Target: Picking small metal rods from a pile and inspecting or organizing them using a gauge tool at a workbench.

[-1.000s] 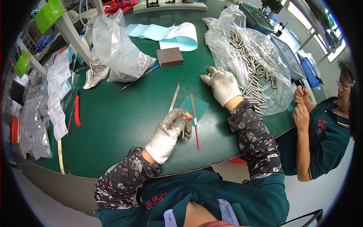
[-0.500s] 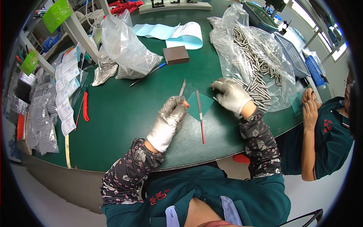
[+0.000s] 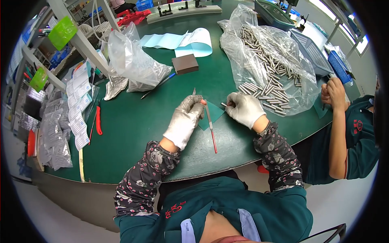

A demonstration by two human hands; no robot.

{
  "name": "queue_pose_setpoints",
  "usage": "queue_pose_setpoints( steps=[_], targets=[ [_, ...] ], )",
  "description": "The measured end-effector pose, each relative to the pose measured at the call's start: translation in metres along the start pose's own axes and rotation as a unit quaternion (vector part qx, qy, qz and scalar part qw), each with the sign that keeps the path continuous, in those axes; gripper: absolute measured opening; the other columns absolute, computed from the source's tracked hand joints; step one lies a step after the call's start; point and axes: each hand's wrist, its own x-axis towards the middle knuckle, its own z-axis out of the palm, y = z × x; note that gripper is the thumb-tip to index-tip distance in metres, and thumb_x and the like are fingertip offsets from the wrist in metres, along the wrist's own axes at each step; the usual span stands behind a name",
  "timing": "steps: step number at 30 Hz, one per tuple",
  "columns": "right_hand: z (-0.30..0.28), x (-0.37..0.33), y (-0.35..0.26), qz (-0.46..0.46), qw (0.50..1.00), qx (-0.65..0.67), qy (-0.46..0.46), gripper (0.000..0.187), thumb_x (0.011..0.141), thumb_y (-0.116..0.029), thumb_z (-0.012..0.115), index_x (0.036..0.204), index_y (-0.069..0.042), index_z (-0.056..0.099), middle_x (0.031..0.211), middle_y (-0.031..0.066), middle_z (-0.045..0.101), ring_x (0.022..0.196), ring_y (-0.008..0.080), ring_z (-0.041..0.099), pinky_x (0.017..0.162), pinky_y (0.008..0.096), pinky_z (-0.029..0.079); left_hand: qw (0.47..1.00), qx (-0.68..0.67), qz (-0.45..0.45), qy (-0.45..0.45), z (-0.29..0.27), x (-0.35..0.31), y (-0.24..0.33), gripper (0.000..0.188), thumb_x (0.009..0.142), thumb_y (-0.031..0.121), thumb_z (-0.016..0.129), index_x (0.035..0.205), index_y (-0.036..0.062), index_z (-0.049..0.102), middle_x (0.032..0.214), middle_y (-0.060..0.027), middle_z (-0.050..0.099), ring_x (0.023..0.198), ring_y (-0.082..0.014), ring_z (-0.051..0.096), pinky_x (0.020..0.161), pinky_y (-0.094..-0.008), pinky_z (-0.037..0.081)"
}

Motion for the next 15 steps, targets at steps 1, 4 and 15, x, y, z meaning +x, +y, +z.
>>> queue_pose_setpoints(
  steps=[1, 4, 15],
  targets=[
    [0.003, -0.001, -0.001, -0.053, 0.995, 0.074, 0.041, 0.01, 0.072, -0.015, 0.057, 0.075, -0.005, 0.055, 0.071, 0.0121, 0.057, 0.068, 0.0294, 0.057, 0.06, 0.0363, 0.045, 1.0, -0.005, -0.025, -0.003, 0.002, 0.002, -0.001, 0.013, 0.087, 0.019, 0.049, 0.096, 0.01, 0.052, 0.066, 0.0043, 0.046, 0.044, -0.0007, 0.031, 0.037, -0.0151, 0.021],
    [0.007, -0.005, -0.014, -0.168, 0.961, 0.214, 0.056, 0.012, 0.072, -0.007, 0.06, 0.079, -0.003, 0.051, 0.069, 0.0112, 0.053, 0.064, 0.0294, 0.054, 0.057, 0.0326, 0.044, 0.996, -0.068, -0.043, -0.026, 0.007, 0.003, -0.01, 0.016, 0.087, 0.021, 0.051, 0.098, 0.0096, 0.051, 0.066, 0.0039, 0.047, 0.042, -0.0006, 0.031, 0.036, -0.0148, 0.022],
    [0.032, -0.005, -0.013, -0.235, 0.935, 0.252, 0.08, 0.014, 0.074, -0.005, 0.058, 0.086, -0.003, 0.051, 0.076, 0.0111, 0.053, 0.068, 0.0292, 0.053, 0.06, 0.0337, 0.043, 0.995, -0.066, -0.057, -0.043, 0.002, -0.002, -0.013, 0.015, 0.083, 0.015, 0.057, 0.095, 0.0058, 0.055, 0.076, 0.002, 0.055, 0.059, -0.0026, 0.043, 0.052, -0.0163, 0.034]
  ],
)
